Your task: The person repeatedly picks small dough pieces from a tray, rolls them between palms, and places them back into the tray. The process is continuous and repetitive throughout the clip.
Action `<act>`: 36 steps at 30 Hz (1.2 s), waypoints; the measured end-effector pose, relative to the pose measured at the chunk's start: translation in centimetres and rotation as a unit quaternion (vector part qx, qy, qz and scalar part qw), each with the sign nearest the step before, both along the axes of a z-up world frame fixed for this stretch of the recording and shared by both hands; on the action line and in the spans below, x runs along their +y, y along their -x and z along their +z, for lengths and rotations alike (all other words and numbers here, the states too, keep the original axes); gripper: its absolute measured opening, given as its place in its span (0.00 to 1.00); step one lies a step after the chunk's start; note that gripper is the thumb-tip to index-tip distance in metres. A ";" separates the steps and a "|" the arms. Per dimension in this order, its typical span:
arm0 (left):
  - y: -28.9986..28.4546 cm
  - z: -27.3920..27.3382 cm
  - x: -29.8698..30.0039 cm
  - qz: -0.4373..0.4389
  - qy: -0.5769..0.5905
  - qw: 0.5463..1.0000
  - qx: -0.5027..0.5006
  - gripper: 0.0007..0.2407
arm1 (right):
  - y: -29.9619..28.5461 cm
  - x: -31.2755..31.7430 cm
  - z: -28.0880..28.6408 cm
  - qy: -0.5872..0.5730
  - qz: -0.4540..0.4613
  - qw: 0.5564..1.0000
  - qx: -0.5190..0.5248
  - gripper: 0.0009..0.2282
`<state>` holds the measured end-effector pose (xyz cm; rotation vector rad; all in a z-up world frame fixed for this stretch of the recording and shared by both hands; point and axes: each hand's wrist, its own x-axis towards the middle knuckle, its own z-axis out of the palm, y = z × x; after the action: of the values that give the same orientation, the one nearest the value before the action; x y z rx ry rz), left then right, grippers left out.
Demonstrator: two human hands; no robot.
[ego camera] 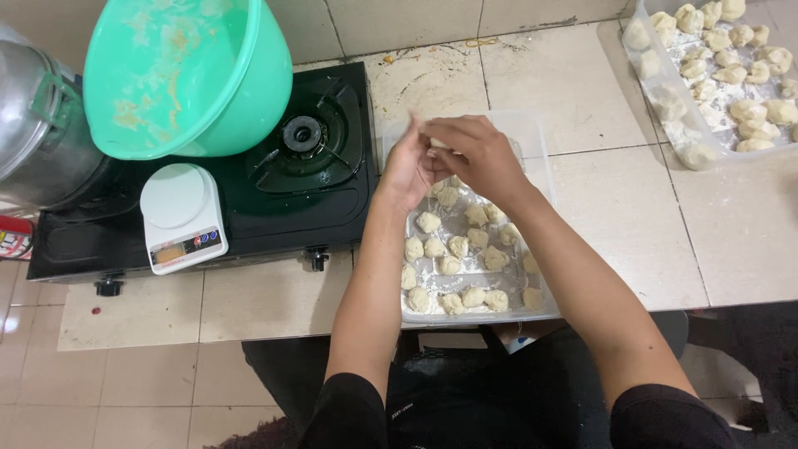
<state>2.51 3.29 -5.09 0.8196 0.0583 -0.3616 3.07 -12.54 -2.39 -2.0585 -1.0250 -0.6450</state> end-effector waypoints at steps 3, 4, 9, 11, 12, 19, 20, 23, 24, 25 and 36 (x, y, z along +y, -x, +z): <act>-0.9 -1.6 -0.2 -0.003 0.009 1.000 0.007 0.26 | -1.2 -0.6 -1.2 0.048 -0.028 0.998 -0.034 0.13; -1.2 -2.1 -0.3 -0.003 0.011 1.000 0.006 0.26 | -1.2 -0.6 -1.1 0.050 -0.028 0.998 -0.034 0.13; -2.5 -4.7 0.1 -0.025 0.016 0.999 0.032 0.25 | -0.1 -0.5 -0.1 0.053 -0.051 0.996 0.059 0.11; -0.8 -1.2 -0.1 -0.032 0.008 0.999 0.026 0.24 | -0.5 -0.9 -0.1 0.023 -0.054 0.994 0.091 0.13; 0.1 0.4 -0.3 -0.035 0.004 0.999 0.021 0.22 | -0.8 -1.2 -0.1 -0.003 -0.054 0.991 0.122 0.14; 0.6 1.4 0.0 0.169 -0.206 0.961 -0.071 0.24 | -1.7 -2.7 -0.1 -0.212 -0.103 0.912 0.337 0.12; 0.5 1.5 0.3 0.211 -0.216 0.949 -0.088 0.21 | -2.2 -3.1 0.3 -0.243 -0.113 0.887 0.375 0.13; 0.0 1.2 0.8 0.271 -0.229 0.929 -0.107 0.18 | -3.0 -4.0 1.4 -0.293 -0.133 0.839 0.438 0.17; 0.0 0.7 0.8 0.287 -0.234 0.923 -0.104 0.18 | -2.7 -4.3 1.5 -0.312 -0.146 0.813 0.469 0.21; 0.3 0.9 0.8 0.288 -0.233 0.923 -0.101 0.18 | -3.0 -4.6 1.2 -0.310 -0.147 0.813 0.470 0.21; 0.0 1.0 1.0 0.276 -0.353 0.892 -0.065 0.11 | -4.6 -6.7 -4.3 0.159 -0.194 0.911 0.326 0.12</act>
<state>2.49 4.27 -4.12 1.4965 0.3047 0.2839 7.66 -19.26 -6.66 -2.5301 -0.3423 0.0662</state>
